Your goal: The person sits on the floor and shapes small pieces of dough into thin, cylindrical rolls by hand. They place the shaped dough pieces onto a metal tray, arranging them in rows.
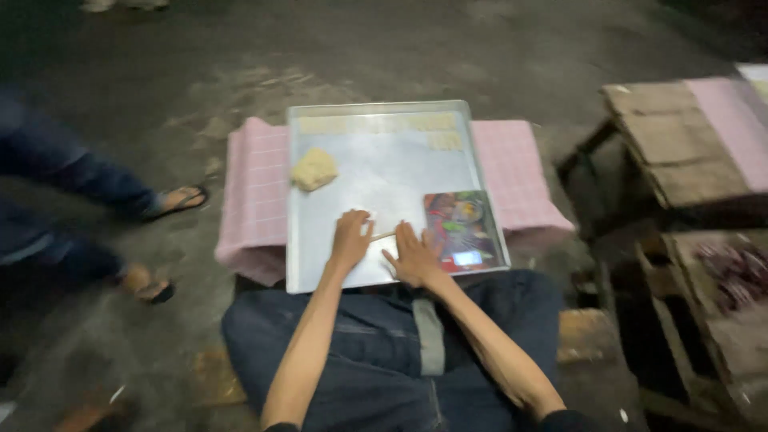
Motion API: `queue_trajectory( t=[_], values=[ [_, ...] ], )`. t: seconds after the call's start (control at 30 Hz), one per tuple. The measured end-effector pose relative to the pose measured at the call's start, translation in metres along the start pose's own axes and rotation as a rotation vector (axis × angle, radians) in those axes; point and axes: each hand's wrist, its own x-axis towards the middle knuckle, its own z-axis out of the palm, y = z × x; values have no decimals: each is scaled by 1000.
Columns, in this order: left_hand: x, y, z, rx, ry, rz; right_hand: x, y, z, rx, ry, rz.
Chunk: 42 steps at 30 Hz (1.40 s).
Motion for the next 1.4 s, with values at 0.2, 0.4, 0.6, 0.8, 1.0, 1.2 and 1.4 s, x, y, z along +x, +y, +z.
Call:
queue_trajectory(
  t=[0.2,0.4,0.6,0.8,1.0,1.2,1.4],
  values=[
    [-2,-2,-6,29,26,61,-14,0,12,61,31,-32],
    [-4,18,-28,32,-25,-25,20,-10,-14,25,138,-25],
    [-7,26,-42,23,-42,-86,84,-3,-30,-19,318,-16],
    [-6,34,-49,28,-49,-101,48,-5,-27,-7,255,-48],
    [-3,19,-33,21,-38,-68,0,0,-4,-73,84,-76],
    [-4,39,-50,-7,-53,-102,-38,-23,-4,37,49,-157],
    [0,33,-57,-35,8,-134,13,-23,8,-11,118,-139]
  ],
)
